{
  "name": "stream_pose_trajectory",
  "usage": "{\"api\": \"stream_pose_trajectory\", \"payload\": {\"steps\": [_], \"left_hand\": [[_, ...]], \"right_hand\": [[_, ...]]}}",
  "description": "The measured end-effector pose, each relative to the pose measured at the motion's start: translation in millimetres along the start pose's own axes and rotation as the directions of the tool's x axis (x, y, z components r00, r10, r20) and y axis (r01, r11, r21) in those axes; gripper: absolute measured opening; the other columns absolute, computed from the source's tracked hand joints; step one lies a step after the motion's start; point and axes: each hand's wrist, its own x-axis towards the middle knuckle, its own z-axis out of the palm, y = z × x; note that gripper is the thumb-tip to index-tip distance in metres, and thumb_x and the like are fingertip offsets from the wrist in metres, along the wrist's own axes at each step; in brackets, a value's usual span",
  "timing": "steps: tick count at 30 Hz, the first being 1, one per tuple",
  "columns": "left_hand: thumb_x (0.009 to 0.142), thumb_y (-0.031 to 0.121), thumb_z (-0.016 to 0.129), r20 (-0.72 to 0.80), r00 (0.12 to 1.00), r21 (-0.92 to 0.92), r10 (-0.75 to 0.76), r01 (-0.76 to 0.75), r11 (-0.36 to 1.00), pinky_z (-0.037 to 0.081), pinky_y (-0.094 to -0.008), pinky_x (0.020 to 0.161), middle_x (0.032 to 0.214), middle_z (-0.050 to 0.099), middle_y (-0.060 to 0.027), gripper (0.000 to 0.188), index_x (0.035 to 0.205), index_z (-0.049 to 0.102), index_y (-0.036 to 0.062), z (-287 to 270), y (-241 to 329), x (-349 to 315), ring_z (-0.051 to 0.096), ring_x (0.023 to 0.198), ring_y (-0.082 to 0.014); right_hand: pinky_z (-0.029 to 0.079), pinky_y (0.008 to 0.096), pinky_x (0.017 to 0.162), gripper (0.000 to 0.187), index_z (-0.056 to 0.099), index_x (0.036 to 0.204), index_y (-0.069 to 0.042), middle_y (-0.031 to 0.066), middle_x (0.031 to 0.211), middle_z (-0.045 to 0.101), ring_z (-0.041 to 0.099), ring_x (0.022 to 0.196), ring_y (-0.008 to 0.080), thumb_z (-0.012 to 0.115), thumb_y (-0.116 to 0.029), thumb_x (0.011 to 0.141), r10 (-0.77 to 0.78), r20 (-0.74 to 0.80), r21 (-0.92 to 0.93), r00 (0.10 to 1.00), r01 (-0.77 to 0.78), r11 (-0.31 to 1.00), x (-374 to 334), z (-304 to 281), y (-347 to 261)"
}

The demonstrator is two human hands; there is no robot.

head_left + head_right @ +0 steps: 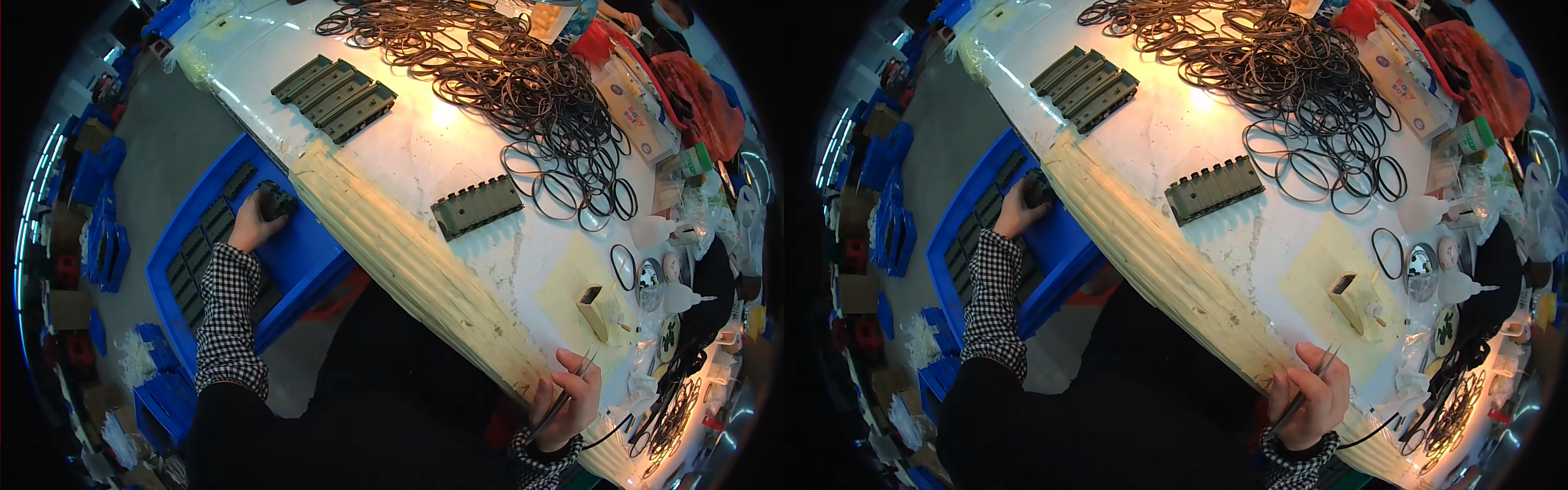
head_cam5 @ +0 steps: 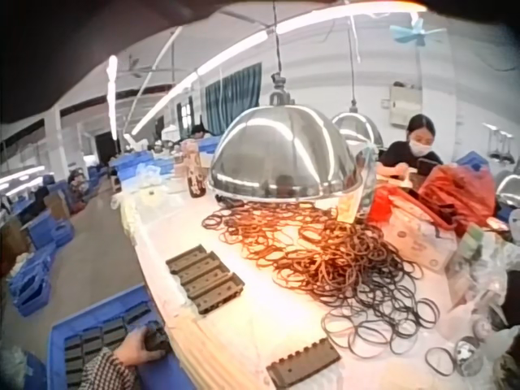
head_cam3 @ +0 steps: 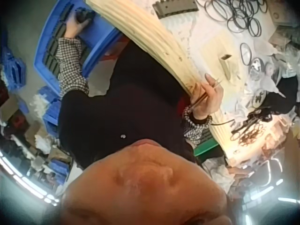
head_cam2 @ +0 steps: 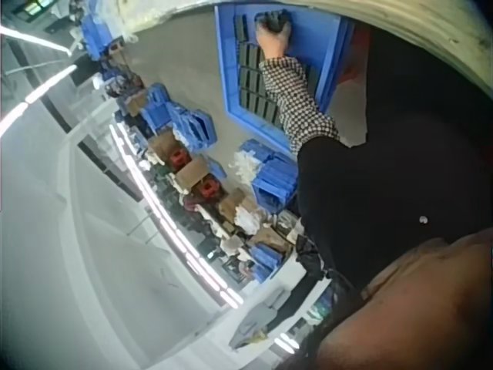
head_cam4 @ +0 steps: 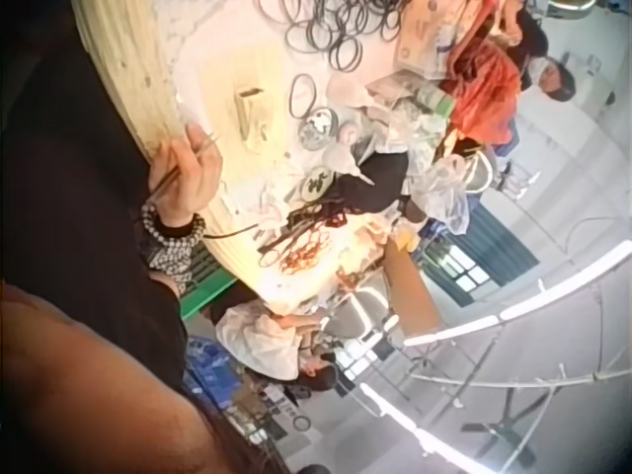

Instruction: Connecting individual plastic track segments together using pins and tweezers at a workbench.

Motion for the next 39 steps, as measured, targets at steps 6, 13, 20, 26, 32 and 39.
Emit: {"api": "stream_pose_trajectory", "payload": {"steps": [6,13,20,26,32,39], "left_hand": [[0.065,0.028,0.081,-0.093,0.995,-0.086,0.032,-0.040,0.995,0.048,-0.0416,0.093,0.110,0.062,-0.0235,0.068,0.119,0.053,-0.0027,11.7,-2.2,2.3,0.061,0.105,-0.0360],[0.065,0.028,0.083,-0.037,0.999,-0.103,0.009,-0.013,0.995,0.048,-0.0414,0.094,0.114,0.061,-0.0247,0.074,0.124,0.048,-0.0015,15.1,8.3,0.2,0.061,0.108,-0.0374],[0.066,0.020,0.085,-0.076,0.994,-0.044,0.076,-0.080,0.996,0.048,-0.0417,0.095,0.119,0.060,-0.0227,0.075,0.127,0.046,0.0010,18.9,5.8,-3.4,0.059,0.111,-0.0376],[0.069,0.017,0.082,-0.278,0.960,0.137,0.041,-0.003,0.990,0.049,-0.0435,0.091,0.115,0.060,-0.0225,0.072,0.129,0.045,0.0027,-6.9,-20.4,33.2,0.059,0.107,-0.0388],[0.070,0.028,0.082,-0.094,0.993,0.068,-0.073,0.080,0.995,0.050,-0.0413,0.095,0.121,0.061,-0.0223,0.078,0.133,0.043,0.0025,-11.5,-51.2,55.8,0.061,0.112,-0.0354],[0.066,0.029,0.086,0.003,0.997,-0.140,-0.072,0.071,0.988,0.049,-0.0394,0.096,0.122,0.061,-0.0229,0.082,0.131,0.044,0.0006,-3.5,-60.6,56.2,0.061,0.112,-0.0343]], "right_hand": [[0.052,0.0402,0.071,0.022,0.054,0.092,-0.006,0.0189,0.093,0.066,0.064,0.082,0.0331,0.071,-0.016,0.083,0.000,-0.001,0.001,1.000,0.000,1.000,-0.3,0.0,0.0],[0.052,0.0398,0.070,0.021,0.055,0.092,-0.005,0.0194,0.093,0.066,0.064,0.082,0.0334,0.071,-0.016,0.084,0.000,0.000,-0.004,1.000,0.000,1.000,0.9,0.7,-0.2],[0.052,0.0388,0.069,0.021,0.055,0.091,-0.005,0.0191,0.092,0.066,0.064,0.081,0.0328,0.071,-0.016,0.083,-0.008,-0.011,0.007,1.000,0.008,1.000,0.2,1.4,0.4],[0.052,0.0377,0.067,0.021,0.056,0.090,-0.005,0.0186,0.091,0.066,0.065,0.079,0.0321,0.072,-0.016,0.083,-0.014,-0.010,0.021,1.000,0.014,1.000,1.7,1.9,-0.5],[0.054,0.0368,0.067,0.022,0.057,0.088,-0.006,0.0152,0.092,0.067,0.065,0.078,0.0307,0.076,-0.011,0.077,-0.002,-0.034,0.048,0.999,0.003,0.999,5.9,0.8,2.5],[0.054,0.0357,0.066,0.025,0.057,0.089,-0.006,0.0143,0.092,0.067,0.065,0.078,0.0298,0.078,-0.009,0.074,-0.006,0.000,0.068,1.000,0.006,0.998,9.4,-2.2,3.3]]}}
